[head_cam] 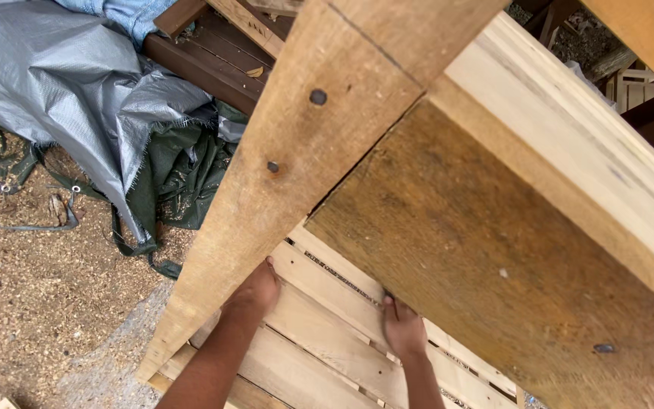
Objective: The person sands the surfaces of a wooden crate using a sanding block. They work on the top frame, side edges, and lower slatted shelves, moving the block back and forth to smooth the wood.
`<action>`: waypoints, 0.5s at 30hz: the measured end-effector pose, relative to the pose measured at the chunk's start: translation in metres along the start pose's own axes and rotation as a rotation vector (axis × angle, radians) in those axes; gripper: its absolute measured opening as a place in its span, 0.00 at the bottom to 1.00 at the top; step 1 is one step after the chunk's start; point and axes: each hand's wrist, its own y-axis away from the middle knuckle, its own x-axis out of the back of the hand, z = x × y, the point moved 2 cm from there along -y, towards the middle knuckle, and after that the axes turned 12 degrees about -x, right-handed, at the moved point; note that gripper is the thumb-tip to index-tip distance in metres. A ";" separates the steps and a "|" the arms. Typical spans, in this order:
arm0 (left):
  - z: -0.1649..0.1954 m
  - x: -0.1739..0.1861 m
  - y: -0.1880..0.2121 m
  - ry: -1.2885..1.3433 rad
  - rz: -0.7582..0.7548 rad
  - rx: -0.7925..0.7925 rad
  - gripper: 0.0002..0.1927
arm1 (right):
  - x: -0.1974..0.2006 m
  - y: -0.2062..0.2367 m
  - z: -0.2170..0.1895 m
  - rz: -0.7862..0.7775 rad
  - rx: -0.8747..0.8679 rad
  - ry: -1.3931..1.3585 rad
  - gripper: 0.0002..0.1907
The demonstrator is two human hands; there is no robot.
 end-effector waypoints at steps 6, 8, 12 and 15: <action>-0.007 -0.009 -0.010 -0.184 0.198 -0.131 0.33 | -0.097 -0.053 -0.179 0.104 0.503 0.110 0.24; -0.008 -0.011 -0.011 -0.232 0.229 -0.159 0.34 | -0.095 -0.055 -0.185 0.065 0.498 0.075 0.25; -0.010 -0.014 -0.007 -0.062 0.136 -0.127 0.29 | -0.049 -0.037 -0.114 0.136 0.403 0.042 0.23; -0.012 -0.013 -0.005 -0.088 0.179 -0.108 0.27 | -0.054 -0.040 -0.102 0.199 0.330 0.126 0.24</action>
